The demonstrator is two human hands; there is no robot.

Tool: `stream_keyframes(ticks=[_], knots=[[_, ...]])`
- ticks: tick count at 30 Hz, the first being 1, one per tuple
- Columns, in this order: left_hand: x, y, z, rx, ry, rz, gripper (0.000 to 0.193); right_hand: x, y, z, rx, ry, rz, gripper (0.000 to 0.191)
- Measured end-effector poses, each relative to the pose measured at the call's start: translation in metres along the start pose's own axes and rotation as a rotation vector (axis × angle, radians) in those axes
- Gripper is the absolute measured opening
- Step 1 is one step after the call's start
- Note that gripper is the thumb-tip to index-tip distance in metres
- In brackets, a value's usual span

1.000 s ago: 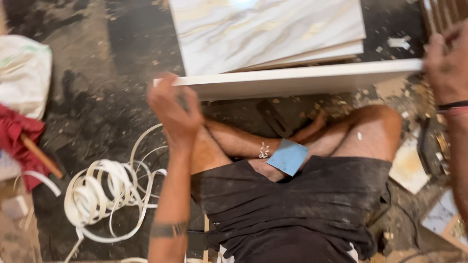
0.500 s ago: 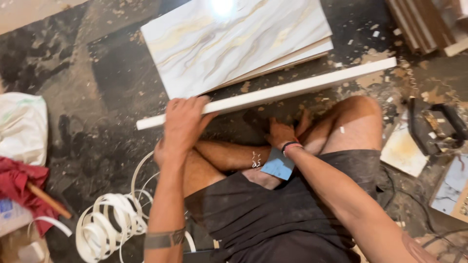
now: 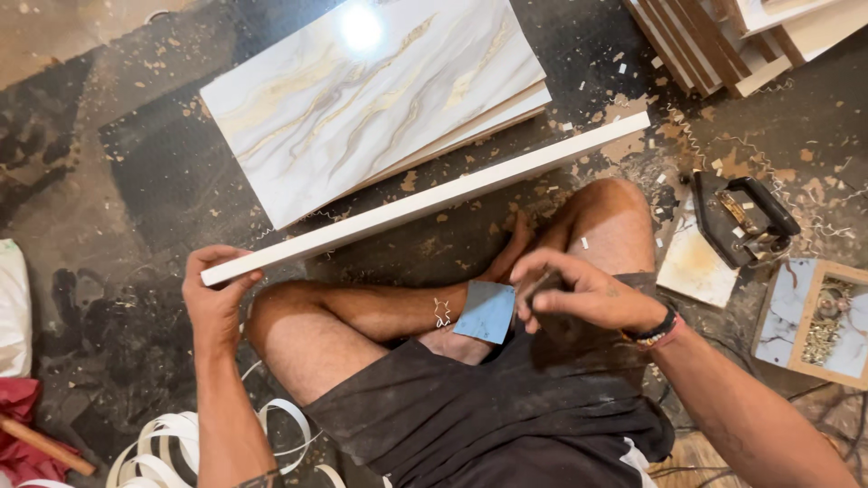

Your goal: The person sits on the floor and applies white edge banding tape to the edges of wood panels using a handheld edge banding iron, pressing the tape along the panel edge. They then trim the excess banding with a small blade and sand the edges with a sanding block, stacking finished panels aside.

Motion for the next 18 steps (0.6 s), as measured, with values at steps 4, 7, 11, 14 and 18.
stream_keyframes(ticks=[4,7,11,14,18], knots=[[-0.009,0.002,0.022,-0.089,0.001,0.157,0.035,-0.038,0.000,0.005,-0.077,-0.039,-0.298,0.024],[-0.017,0.009,0.024,-0.103,-0.085,0.131,0.034,-0.085,0.009,0.014,-0.097,0.024,-0.518,0.027],[-0.007,0.018,0.005,0.006,-0.127,0.120,0.031,-0.106,0.000,-0.010,0.269,0.651,-0.502,0.032],[-0.004,0.025,-0.013,-0.039,-0.211,0.112,0.039,-0.067,-0.013,-0.013,-0.001,1.504,-0.227,0.049],[0.003,0.038,-0.061,0.108,-0.267,0.108,0.064,-0.073,-0.005,-0.032,0.169,1.748,-0.312,0.049]])
Point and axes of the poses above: each hand's wrist, its own y-axis away from the middle knuckle, its own x-axis out of the palm, z = x × y, the point moved 8 cm from there along -y, towards the middle knuckle
